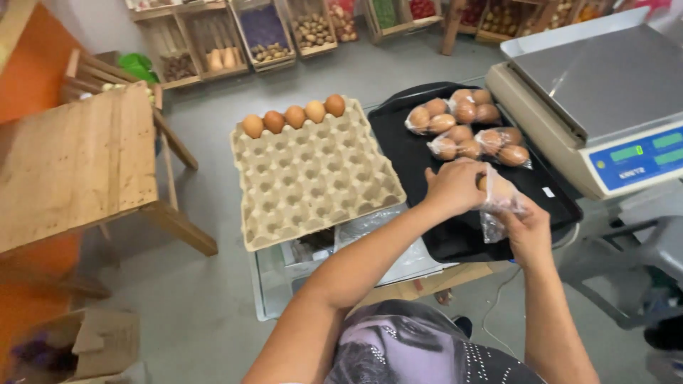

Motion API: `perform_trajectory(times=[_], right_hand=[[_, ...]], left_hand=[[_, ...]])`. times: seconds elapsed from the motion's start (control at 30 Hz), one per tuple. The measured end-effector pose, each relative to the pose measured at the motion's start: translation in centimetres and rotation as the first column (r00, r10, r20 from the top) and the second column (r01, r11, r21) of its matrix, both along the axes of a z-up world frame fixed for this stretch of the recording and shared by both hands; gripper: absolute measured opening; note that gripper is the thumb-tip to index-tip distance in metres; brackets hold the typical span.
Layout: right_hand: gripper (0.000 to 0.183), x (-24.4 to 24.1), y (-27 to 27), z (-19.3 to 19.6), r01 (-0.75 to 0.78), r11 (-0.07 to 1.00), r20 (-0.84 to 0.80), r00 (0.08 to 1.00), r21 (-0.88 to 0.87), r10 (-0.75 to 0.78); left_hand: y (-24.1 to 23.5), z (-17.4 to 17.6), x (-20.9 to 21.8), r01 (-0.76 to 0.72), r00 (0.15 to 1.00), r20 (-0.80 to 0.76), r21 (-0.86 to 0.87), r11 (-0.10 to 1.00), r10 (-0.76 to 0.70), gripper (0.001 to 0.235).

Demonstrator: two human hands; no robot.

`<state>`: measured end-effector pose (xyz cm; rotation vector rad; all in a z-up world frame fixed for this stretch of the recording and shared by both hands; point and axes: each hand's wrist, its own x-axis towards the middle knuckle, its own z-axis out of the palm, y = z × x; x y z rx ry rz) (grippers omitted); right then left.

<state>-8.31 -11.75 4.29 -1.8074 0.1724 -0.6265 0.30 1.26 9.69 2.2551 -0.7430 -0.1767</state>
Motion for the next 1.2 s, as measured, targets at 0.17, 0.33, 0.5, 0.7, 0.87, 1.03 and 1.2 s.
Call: perform_trajectory(times=[0.17, 0.33, 0.5, 0.7, 0.87, 1.03, 1.2], right_hand=[[0.024, 0.0, -2.1, -1.8, -0.009, 0.997, -0.066, 0.998, 0.082, 0.014], [0.024, -0.3, -1.0, -0.2, 0.019, 0.986, -0.155, 0.988, 0.163, 0.007], [0.024, -0.5, -0.7, 0.4, 0.024, 0.997, -0.196, 0.980, 0.067, -0.011], [0.023, -0.3, -1.1, 0.2, -0.024, 0.991, -0.164, 0.985, 0.135, 0.046], [0.031, 0.7, -1.4, -1.7, 0.002, 0.974, -0.043, 0.999, 0.228, 0.008], [0.033, 1.2, -1.9, -2.3, -0.015, 0.963, -0.015, 1.000, 0.270, 0.020], [0.044, 0.3, -0.2, 0.2, -0.080, 0.973, -0.017, 0.996, 0.215, 0.086]], left_hand=[[3.7, 4.9, -0.1, -0.069, 0.981, 0.175, -0.068, 0.995, 0.080, 0.040], [9.8, 6.1, 7.3, -0.192, 0.919, 0.364, 0.074, 0.979, 0.152, 0.048], [16.9, 0.6, 18.5, -0.381, 0.712, 0.693, 0.252, 0.890, 0.108, 0.020], [17.5, 0.3, 18.5, -0.336, 0.872, 0.474, 0.401, 0.852, 0.121, 0.041], [18.3, -0.1, 18.6, -0.288, 0.887, 0.444, 0.315, 0.904, 0.128, 0.055], [14.3, 3.8, 12.4, -0.224, 0.842, 0.518, 0.084, 0.971, 0.150, 0.052], [8.4, 6.6, 0.6, 0.434, 0.837, 0.468, -0.251, 0.865, -0.284, 0.041]])
